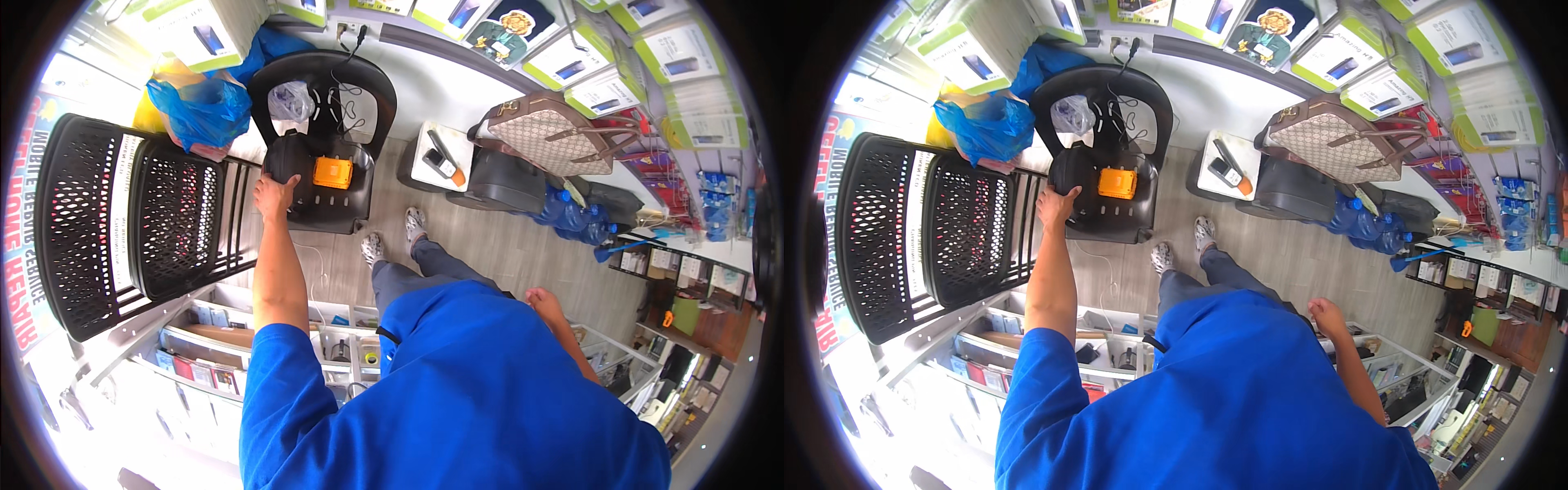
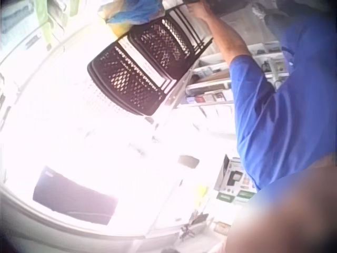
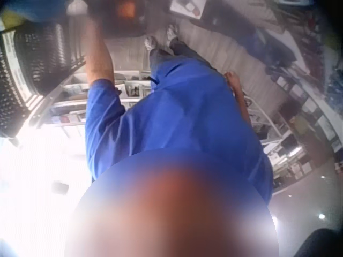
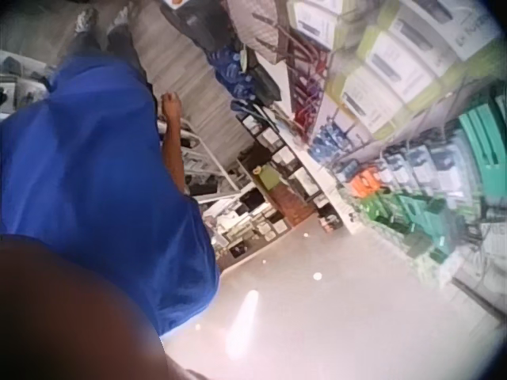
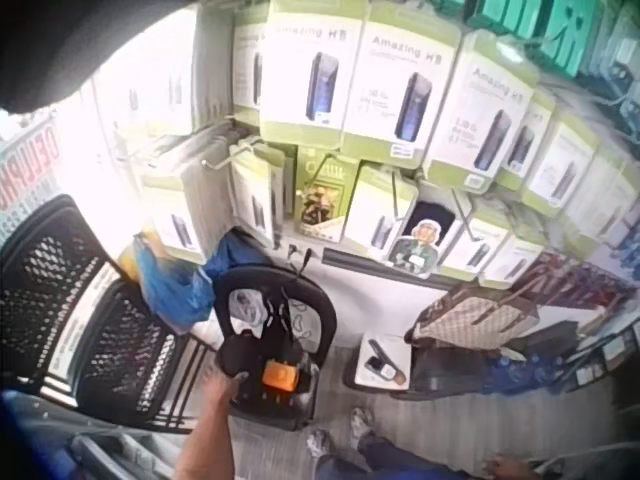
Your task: The person picks up a yellow power tool and a battery pack, then walks to a counter to insert the battery into the tool. They carry the tool to a chair, place it on the seat, and connect a charging cable to a wall outlet. The person then places a smartphone on the chair and connects it to the charger before adjusting the bag and cables.
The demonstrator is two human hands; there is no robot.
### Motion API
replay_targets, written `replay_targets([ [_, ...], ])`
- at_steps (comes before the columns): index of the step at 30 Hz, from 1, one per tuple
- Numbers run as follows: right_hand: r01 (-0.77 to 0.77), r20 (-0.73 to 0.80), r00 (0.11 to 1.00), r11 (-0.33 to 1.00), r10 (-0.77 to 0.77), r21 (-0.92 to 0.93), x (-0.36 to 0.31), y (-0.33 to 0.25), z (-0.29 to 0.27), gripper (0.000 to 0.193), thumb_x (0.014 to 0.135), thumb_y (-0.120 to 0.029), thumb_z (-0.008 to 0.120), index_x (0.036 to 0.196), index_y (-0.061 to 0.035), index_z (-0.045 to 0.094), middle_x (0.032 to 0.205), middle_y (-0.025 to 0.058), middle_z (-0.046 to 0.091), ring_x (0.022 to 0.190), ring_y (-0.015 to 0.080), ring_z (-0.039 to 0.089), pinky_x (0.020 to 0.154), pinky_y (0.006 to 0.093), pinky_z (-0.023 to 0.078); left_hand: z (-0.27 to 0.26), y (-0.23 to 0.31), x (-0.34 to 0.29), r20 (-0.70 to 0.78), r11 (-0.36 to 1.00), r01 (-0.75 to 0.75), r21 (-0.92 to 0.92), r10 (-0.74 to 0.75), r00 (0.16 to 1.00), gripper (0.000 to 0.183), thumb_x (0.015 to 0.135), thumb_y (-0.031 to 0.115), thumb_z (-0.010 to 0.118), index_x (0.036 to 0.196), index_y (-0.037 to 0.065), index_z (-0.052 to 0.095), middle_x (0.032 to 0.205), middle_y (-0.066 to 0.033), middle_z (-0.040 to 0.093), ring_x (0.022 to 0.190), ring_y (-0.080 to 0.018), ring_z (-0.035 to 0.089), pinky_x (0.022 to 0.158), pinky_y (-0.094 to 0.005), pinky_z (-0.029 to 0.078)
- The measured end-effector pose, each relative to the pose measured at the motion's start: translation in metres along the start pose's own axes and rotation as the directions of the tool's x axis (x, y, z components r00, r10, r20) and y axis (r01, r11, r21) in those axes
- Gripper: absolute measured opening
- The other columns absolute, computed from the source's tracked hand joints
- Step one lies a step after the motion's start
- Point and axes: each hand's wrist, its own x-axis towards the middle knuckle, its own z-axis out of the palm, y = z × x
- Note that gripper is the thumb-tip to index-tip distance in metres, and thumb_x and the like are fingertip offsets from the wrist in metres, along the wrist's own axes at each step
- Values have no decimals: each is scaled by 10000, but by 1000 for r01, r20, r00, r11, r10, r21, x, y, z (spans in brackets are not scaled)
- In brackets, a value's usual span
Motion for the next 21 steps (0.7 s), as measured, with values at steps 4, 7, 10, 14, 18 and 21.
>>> replay_targets([
  [4, 21, -89, 996, 1000, -21, -7, -25, -12, -14, 373, 1089, -327, 639, 1248, 0, 727, 964, 96, 776, 810, 194, 719, 783, 364, 583, 3, -2, 7, 48, 991, -72, 113, 66, 997, 711, 931, 573, 770, 1407, 65, 625, 1422, -209, 690, 1368, -431, 618, 1124, -565, 498],
  [7, 3, -140, 990, 1000, 0, 24, -33, -23, -15, 343, 1087, -302, 638, 1224, -2, 735, 943, 88, 766, 804, 185, 715, 765, 343, 574, -4, -7, 19, 101, 985, -139, 102, 129, 987, 516, 1003, 474, 692, 1306, 56, 687, 1279, -216, 763, 1247, -442, 698, 1049, -566, 547],
  [10, -8, -137, 990, 999, 13, 37, -35, -29, -11, 332, 1084, -293, 635, 1208, -4, 741, 921, 84, 758, 798, 178, 713, 752, 335, 566, -14, -12, 21, 33, 990, -139, 37, 138, 990, 450, 1032, 432, 633, 1303, 81, 711, 1186, -246, 789, 1130, -464, 744, 981, -574, 576],
  [14, 13, -100, 995, 1000, -13, -1, -28, -29, 0, 348, 1075, -316, 638, 1188, -3, 741, 891, 82, 748, 773, 174, 697, 745, 351, 560, -39, -25, 3, -141, 962, -145, -233, 114, 983, 405, 973, 390, 658, 1188, 67, 775, 1084, -268, 791, 1074, -478, 744, 941, -555, 573],
  [18, 62, -58, 996, 995, -67, -75, -8, -33, 9, 374, 1071, -351, 646, 1177, -4, 740, 876, 80, 746, 758, 184, 685, 748, 369, 554, -77, -45, -36, -201, 917, -97, -386, 19, 979, 485, 947, 379, 687, 1241, 1, 759, 1123, -284, 787, 1098, -478, 747, 976, -522, 557],
  [21, 119, -67, 990, 990, -123, -72, 9, -45, 14, 379, 1081, -351, 647, 1174, 4, 745, 883, 80, 749, 776, 184, 690, 754, 372, 554, -100, -61, -81, -257, 883, -106, -457, -17, 966, 476, 961, 330, 702, 1288, -14, 748, 1176, -271, 786, 1085, -457, 753, 997, -480, 552],
])
